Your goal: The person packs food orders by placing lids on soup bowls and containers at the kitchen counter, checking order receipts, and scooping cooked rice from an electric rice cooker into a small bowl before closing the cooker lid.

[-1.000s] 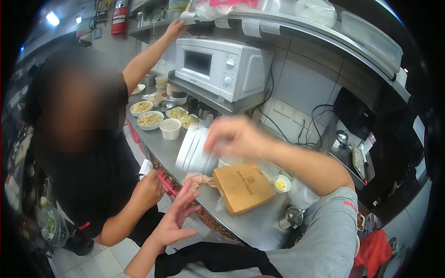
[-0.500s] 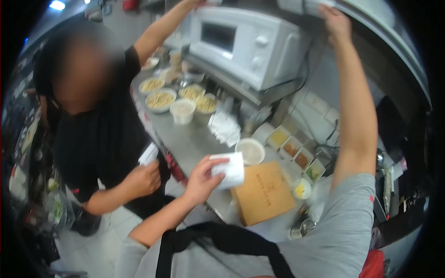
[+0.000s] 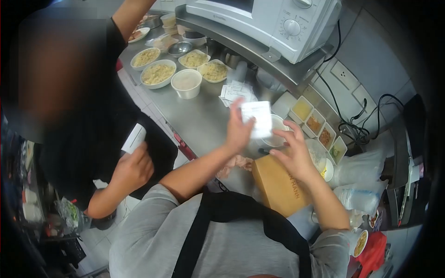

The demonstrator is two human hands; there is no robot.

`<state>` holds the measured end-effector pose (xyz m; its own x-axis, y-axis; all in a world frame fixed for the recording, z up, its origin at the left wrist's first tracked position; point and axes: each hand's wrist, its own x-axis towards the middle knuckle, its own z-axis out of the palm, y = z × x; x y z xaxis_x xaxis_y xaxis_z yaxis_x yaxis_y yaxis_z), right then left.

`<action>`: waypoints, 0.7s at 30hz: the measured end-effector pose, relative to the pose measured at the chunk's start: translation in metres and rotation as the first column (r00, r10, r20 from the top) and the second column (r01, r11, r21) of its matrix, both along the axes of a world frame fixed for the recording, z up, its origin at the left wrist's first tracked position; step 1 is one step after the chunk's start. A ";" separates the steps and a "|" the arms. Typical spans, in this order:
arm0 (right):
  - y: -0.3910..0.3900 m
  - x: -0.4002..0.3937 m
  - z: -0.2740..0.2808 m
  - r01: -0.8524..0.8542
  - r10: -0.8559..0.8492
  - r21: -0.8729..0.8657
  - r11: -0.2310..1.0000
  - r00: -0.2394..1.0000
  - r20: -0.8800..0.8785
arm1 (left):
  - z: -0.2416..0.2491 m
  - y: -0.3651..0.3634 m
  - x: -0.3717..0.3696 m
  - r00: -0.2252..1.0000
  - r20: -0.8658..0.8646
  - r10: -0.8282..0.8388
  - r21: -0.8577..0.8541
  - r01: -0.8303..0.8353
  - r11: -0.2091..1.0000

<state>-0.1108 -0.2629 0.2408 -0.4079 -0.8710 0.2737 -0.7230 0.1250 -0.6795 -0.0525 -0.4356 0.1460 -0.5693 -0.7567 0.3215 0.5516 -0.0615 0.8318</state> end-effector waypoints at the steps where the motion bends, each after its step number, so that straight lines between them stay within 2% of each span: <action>1: 0.004 0.002 0.003 0.031 -0.031 0.006 0.999 0.999 -0.016 | 0.002 -0.021 -0.007 0.995 0.090 0.052 -0.011 -0.051 0.999; 2: 0.009 0.003 0.004 0.066 -0.065 0.013 0.998 0.997 -0.032 | 0.006 -0.046 -0.014 0.979 0.178 0.101 -0.026 -0.098 0.995; 3: 0.016 0.003 0.003 0.096 -0.097 0.037 0.995 0.995 0.035 | -0.016 -0.082 -0.036 0.962 0.215 0.171 -0.217 -0.124 0.968; 4: 0.024 0.004 0.002 0.145 -0.145 0.036 0.989 0.989 0.007 | -0.035 -0.114 -0.058 0.942 0.230 0.244 -0.401 -0.137 0.906; 6: 0.039 0.010 -0.001 0.246 -0.244 0.024 0.969 0.968 -0.055 | -0.023 -0.142 -0.085 0.926 0.201 0.320 -0.547 -0.165 0.821; 8: 0.054 0.020 -0.003 0.352 -0.351 0.017 0.936 0.936 -0.033 | -0.027 -0.160 -0.100 0.886 0.209 0.415 -0.684 -0.171 0.709; 10: 0.073 0.039 -0.007 0.446 -0.445 0.035 0.894 0.895 -0.031 | -0.064 -0.184 -0.114 0.813 0.234 0.534 -0.811 -0.139 0.568; 11: 0.081 0.047 -0.007 0.488 -0.486 0.034 0.872 0.872 -0.053 | -0.082 -0.190 -0.118 0.752 0.361 0.551 -0.803 -0.050 0.594; 12: 0.082 0.046 -0.003 0.527 -0.524 0.011 0.850 0.847 -0.088 | -0.112 -0.211 -0.130 0.689 0.481 0.541 -0.831 0.162 0.532; 13: 0.081 0.045 0.010 0.524 -0.519 0.005 0.852 0.845 -0.128 | -0.135 -0.217 -0.138 0.720 0.443 0.535 -0.816 0.076 0.573; 14: 0.081 0.048 0.026 0.520 -0.512 0.006 0.854 0.843 -0.165 | -0.132 -0.219 -0.139 0.742 0.484 0.464 -0.804 0.168 0.570; 15: 0.080 0.054 0.039 0.514 -0.501 0.020 0.858 0.844 -0.194 | -0.111 -0.211 -0.132 0.655 0.605 0.452 -0.760 0.306 0.574; 17: 0.072 0.042 0.079 0.454 -0.430 -0.008 0.891 0.839 -0.334 | -0.060 -0.190 -0.108 0.582 0.654 0.483 -0.751 0.422 0.508; 18: 0.065 0.032 0.106 0.421 -0.389 -0.009 0.907 0.831 -0.398 | -0.044 -0.178 -0.093 0.620 0.560 0.550 -0.820 0.320 0.474; 20: 0.043 0.010 0.166 0.380 -0.382 -0.088 0.921 0.835 -0.395 | -0.023 -0.156 -0.064 0.649 0.367 0.666 -0.912 0.110 0.395; 21: 0.029 -0.011 0.194 0.260 -0.329 -0.202 0.944 0.771 -0.545 | -0.013 -0.154 -0.052 0.734 0.279 0.619 -0.925 0.032 0.378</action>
<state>-0.1216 -0.2344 0.4349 -0.3820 -0.6846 0.6208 -0.9199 0.3463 -0.1842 -0.1048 -0.5896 0.1334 -0.6605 -0.4175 0.6240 -0.1611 0.8906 0.4253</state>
